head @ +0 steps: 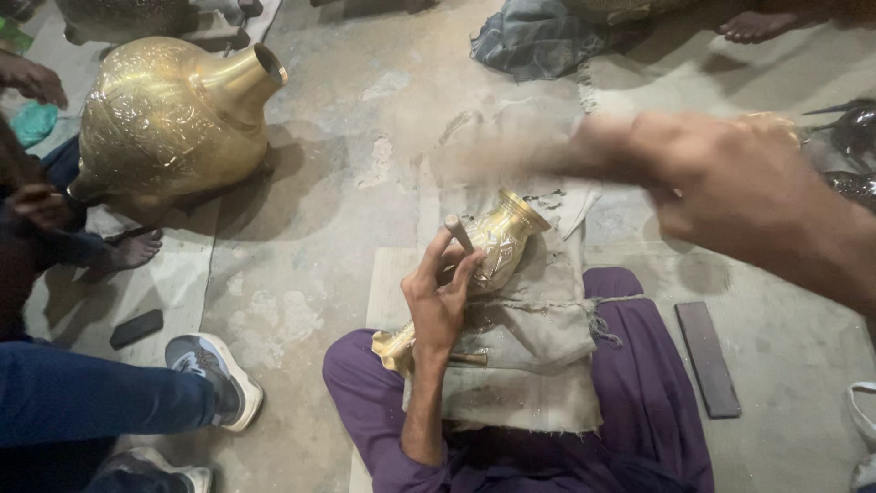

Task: The person sits cross-legged on the floor holding a small punch against a brass vase resting on a cloth pad, striking the punch with a wooden mallet to chase engraved patterns into the metal. They reposition the punch around the vase surface and at the end set the finished vase upright on the pad.

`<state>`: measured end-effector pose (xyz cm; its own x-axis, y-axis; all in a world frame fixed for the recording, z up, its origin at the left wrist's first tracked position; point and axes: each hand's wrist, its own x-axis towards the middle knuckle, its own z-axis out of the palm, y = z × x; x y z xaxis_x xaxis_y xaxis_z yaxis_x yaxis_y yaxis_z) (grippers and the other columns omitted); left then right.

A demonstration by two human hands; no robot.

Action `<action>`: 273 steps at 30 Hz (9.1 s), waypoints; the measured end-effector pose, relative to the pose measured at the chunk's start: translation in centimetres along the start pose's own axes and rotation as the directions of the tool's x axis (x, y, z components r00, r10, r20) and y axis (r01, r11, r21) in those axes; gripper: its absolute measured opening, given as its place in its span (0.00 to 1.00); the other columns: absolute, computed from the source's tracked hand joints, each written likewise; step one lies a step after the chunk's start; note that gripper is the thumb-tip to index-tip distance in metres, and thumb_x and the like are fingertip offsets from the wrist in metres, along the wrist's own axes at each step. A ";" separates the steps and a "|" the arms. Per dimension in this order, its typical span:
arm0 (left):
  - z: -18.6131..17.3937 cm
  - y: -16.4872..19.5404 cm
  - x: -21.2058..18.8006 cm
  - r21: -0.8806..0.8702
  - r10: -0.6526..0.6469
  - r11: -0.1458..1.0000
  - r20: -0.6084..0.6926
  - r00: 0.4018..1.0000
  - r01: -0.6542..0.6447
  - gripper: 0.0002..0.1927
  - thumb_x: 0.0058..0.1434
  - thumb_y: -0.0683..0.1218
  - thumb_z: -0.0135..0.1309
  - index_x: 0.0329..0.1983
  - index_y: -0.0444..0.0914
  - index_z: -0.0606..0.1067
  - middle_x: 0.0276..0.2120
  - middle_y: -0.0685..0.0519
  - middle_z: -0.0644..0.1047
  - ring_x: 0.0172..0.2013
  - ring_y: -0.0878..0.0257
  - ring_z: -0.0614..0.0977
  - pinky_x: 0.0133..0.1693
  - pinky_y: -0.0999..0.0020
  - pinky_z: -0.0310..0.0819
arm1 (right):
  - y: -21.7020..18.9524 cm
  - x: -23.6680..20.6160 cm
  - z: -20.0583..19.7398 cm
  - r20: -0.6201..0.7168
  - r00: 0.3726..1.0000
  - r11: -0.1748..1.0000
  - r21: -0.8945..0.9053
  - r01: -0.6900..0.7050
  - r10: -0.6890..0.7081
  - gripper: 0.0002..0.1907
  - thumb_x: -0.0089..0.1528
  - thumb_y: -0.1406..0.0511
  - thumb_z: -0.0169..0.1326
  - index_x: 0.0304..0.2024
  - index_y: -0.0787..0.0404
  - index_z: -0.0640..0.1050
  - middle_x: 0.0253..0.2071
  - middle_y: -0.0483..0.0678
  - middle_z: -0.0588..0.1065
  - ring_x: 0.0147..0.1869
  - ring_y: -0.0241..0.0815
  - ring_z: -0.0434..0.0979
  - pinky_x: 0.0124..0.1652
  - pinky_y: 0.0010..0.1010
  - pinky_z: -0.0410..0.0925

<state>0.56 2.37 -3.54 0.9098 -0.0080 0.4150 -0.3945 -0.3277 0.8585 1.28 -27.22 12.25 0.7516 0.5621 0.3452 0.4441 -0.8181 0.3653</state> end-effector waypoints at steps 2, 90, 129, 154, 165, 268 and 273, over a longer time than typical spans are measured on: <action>-0.1 0.0 0.0 -0.007 0.015 1.000 -0.001 1.000 -0.015 0.24 0.63 0.42 0.62 0.63 0.38 0.72 0.38 0.48 0.85 0.38 0.62 0.89 0.35 0.68 0.87 | 0.3 -0.3 0.5 0.066 0.998 0.983 -0.180 0.025 -0.013 0.30 0.59 0.59 0.60 0.65 0.36 0.75 0.39 0.36 0.81 0.33 0.33 0.80 0.30 0.26 0.74; 0.0 0.5 0.0 -0.020 0.065 0.998 0.024 0.998 -0.065 0.27 0.64 0.37 0.59 0.67 0.40 0.68 0.41 0.48 0.84 0.42 0.60 0.88 0.42 0.66 0.88 | 0.0 -1.4 0.2 -0.063 0.996 0.991 -0.122 -0.063 0.056 0.25 0.56 0.62 0.62 0.57 0.41 0.79 0.36 0.36 0.81 0.32 0.33 0.80 0.32 0.27 0.74; 0.0 1.3 0.0 0.008 0.028 1.000 0.000 1.000 -0.028 0.25 0.62 0.38 0.61 0.62 0.38 0.72 0.40 0.46 0.85 0.41 0.59 0.89 0.40 0.64 0.88 | -0.2 -1.4 0.0 -0.042 0.992 0.988 -0.090 -0.122 0.119 0.24 0.58 0.63 0.61 0.57 0.40 0.79 0.35 0.35 0.81 0.31 0.33 0.79 0.31 0.27 0.73; -0.3 1.9 0.1 0.035 0.022 0.999 0.065 0.998 -0.024 0.24 0.62 0.37 0.61 0.62 0.41 0.73 0.40 0.47 0.85 0.41 0.60 0.89 0.40 0.64 0.87 | -0.3 -1.8 1.3 0.004 0.994 0.994 -0.003 -0.113 0.113 0.26 0.57 0.63 0.62 0.59 0.40 0.76 0.39 0.39 0.81 0.35 0.38 0.81 0.37 0.34 0.75; -0.2 1.5 0.0 -0.013 0.022 1.000 0.056 0.998 -0.021 0.26 0.63 0.36 0.59 0.65 0.41 0.72 0.41 0.46 0.85 0.43 0.58 0.89 0.42 0.64 0.88 | -0.1 -2.2 0.7 -0.072 0.992 0.988 -0.111 -0.111 0.103 0.22 0.58 0.61 0.62 0.56 0.40 0.78 0.36 0.37 0.82 0.34 0.34 0.80 0.36 0.29 0.75; -0.1 1.5 -0.1 0.089 0.056 0.994 0.091 0.994 -0.064 0.24 0.62 0.34 0.59 0.62 0.40 0.73 0.41 0.46 0.84 0.42 0.58 0.89 0.41 0.65 0.87 | -0.1 -3.4 2.0 0.043 0.997 0.982 -0.179 -0.058 0.067 0.24 0.56 0.56 0.63 0.56 0.39 0.77 0.36 0.41 0.82 0.33 0.38 0.81 0.31 0.29 0.76; -0.3 2.0 -0.1 0.081 0.044 0.995 0.116 0.992 -0.053 0.24 0.62 0.35 0.59 0.62 0.41 0.73 0.40 0.46 0.85 0.42 0.58 0.89 0.40 0.65 0.86 | -0.2 -3.3 2.4 0.188 0.964 0.972 0.109 -0.210 0.187 0.20 0.63 0.59 0.60 0.59 0.42 0.76 0.36 0.43 0.80 0.34 0.35 0.79 0.31 0.26 0.74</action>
<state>-0.36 2.03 -1.75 0.9005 -0.1319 0.4144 -0.4308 -0.4018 0.8081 -0.13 -29.19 8.97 0.8994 0.3663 0.2384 0.3272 -0.9260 0.1884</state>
